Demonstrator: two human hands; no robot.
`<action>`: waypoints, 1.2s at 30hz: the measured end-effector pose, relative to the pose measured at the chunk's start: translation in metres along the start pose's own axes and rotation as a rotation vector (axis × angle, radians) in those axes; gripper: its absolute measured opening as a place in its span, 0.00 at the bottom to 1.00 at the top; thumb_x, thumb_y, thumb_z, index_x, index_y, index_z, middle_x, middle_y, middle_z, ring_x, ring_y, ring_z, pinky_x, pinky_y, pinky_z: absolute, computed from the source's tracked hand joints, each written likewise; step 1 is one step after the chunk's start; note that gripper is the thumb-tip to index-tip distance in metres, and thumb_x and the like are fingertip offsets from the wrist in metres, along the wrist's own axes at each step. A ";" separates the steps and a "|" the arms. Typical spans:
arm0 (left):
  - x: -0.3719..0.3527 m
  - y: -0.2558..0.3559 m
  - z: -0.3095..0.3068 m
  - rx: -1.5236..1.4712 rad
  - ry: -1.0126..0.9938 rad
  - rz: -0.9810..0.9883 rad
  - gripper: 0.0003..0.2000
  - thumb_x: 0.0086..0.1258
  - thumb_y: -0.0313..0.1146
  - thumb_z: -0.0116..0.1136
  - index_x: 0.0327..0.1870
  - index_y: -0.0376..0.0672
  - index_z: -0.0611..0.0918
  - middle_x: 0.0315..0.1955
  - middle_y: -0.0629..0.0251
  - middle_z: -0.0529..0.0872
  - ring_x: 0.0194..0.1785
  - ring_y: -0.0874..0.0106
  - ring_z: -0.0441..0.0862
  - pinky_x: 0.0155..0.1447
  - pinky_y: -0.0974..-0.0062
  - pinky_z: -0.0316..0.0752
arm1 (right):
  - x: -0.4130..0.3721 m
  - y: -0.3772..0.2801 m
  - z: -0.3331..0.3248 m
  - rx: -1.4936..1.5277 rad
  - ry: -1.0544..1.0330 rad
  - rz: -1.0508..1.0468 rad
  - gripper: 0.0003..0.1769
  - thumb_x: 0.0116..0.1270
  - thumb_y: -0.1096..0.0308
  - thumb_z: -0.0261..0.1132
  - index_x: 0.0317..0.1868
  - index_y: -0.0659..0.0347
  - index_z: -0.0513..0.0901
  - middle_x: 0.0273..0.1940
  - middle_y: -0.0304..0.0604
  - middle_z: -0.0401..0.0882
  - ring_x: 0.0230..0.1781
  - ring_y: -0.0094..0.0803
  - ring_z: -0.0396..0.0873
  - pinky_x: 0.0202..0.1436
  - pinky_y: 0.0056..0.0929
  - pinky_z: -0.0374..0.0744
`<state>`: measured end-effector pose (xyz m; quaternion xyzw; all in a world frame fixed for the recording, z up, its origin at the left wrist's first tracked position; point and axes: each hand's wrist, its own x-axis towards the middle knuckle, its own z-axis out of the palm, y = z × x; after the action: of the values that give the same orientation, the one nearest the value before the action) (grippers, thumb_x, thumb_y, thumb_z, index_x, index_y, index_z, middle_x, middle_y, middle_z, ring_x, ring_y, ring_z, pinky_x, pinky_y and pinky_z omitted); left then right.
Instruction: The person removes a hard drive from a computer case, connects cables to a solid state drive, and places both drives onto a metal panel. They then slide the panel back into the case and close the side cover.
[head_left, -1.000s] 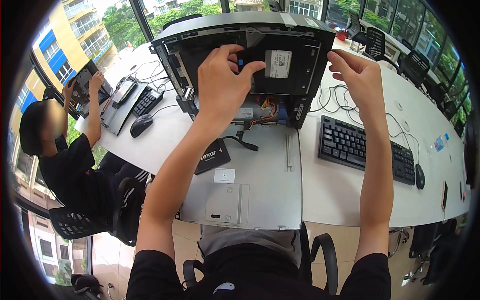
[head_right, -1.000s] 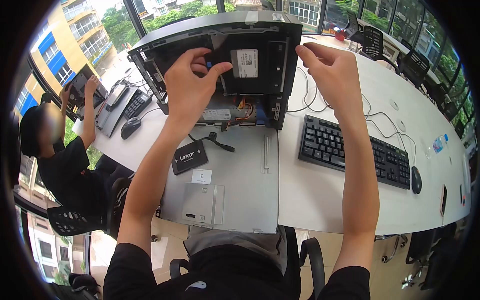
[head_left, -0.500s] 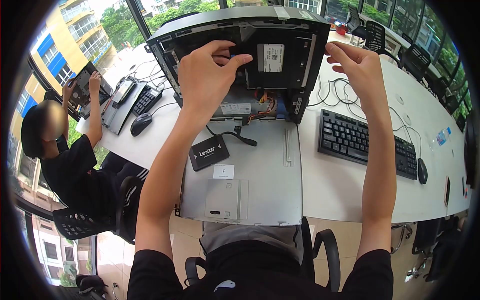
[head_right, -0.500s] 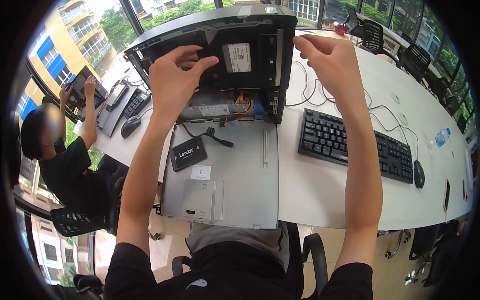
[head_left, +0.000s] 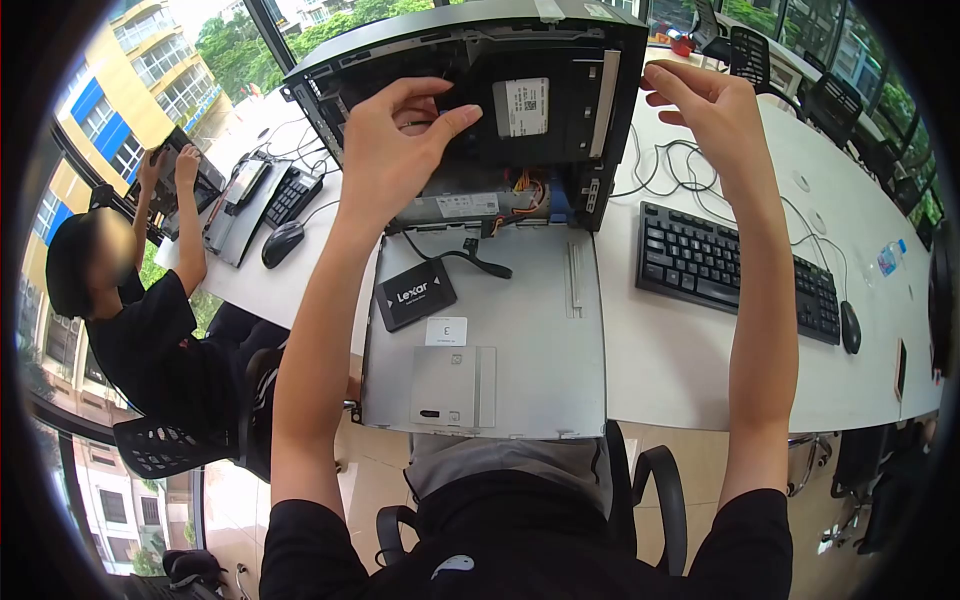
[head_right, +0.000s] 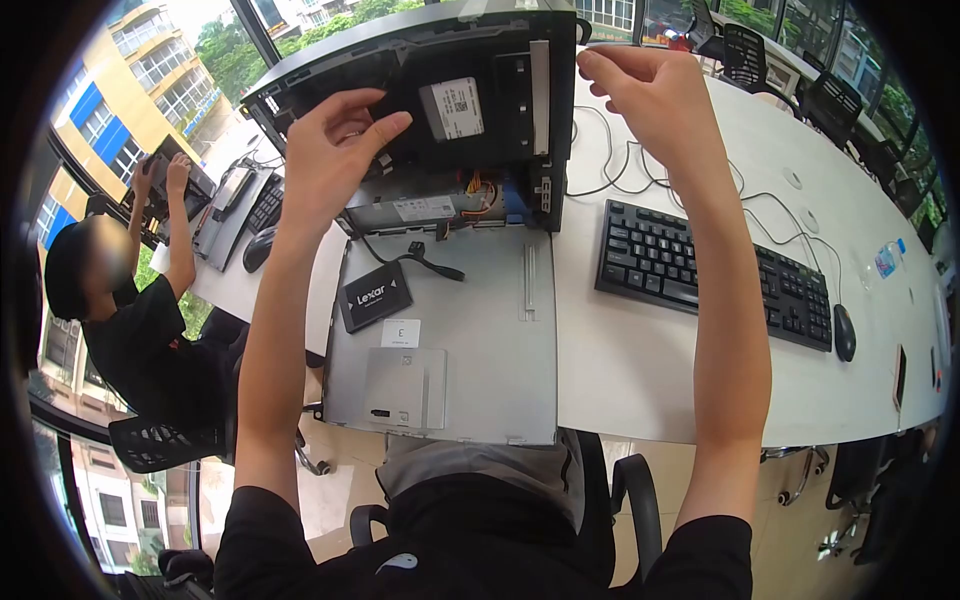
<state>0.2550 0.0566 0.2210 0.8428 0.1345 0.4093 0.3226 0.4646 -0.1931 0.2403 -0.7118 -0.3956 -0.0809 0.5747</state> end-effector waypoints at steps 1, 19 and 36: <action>-0.001 -0.002 0.003 -0.043 -0.027 -0.005 0.25 0.72 0.40 0.82 0.61 0.30 0.89 0.42 0.58 0.95 0.44 0.71 0.94 0.49 0.76 0.89 | 0.000 0.000 0.001 0.012 -0.007 -0.003 0.21 0.77 0.55 0.74 0.57 0.63 0.96 0.46 0.45 0.96 0.47 0.29 0.92 0.54 0.29 0.87; -0.095 0.034 -0.043 -0.636 -0.097 -0.324 0.19 0.81 0.31 0.72 0.65 0.29 0.86 0.50 0.59 0.93 0.49 0.78 0.91 0.46 0.79 0.89 | -0.003 -0.006 -0.008 -0.047 -0.001 -0.021 0.20 0.81 0.58 0.73 0.63 0.63 0.93 0.52 0.48 0.96 0.53 0.33 0.93 0.59 0.32 0.89; -0.144 0.008 -0.005 -0.429 -0.425 -0.845 0.20 0.82 0.36 0.70 0.62 0.27 0.85 0.46 0.59 0.94 0.47 0.75 0.91 0.47 0.75 0.90 | -0.030 -0.054 0.011 -0.163 0.066 0.013 0.19 0.83 0.61 0.71 0.59 0.70 0.93 0.50 0.54 0.96 0.49 0.37 0.93 0.55 0.35 0.91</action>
<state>0.1603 -0.0181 0.1416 0.6944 0.3074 0.0816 0.6455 0.4057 -0.1960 0.2605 -0.7557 -0.3638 -0.1324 0.5282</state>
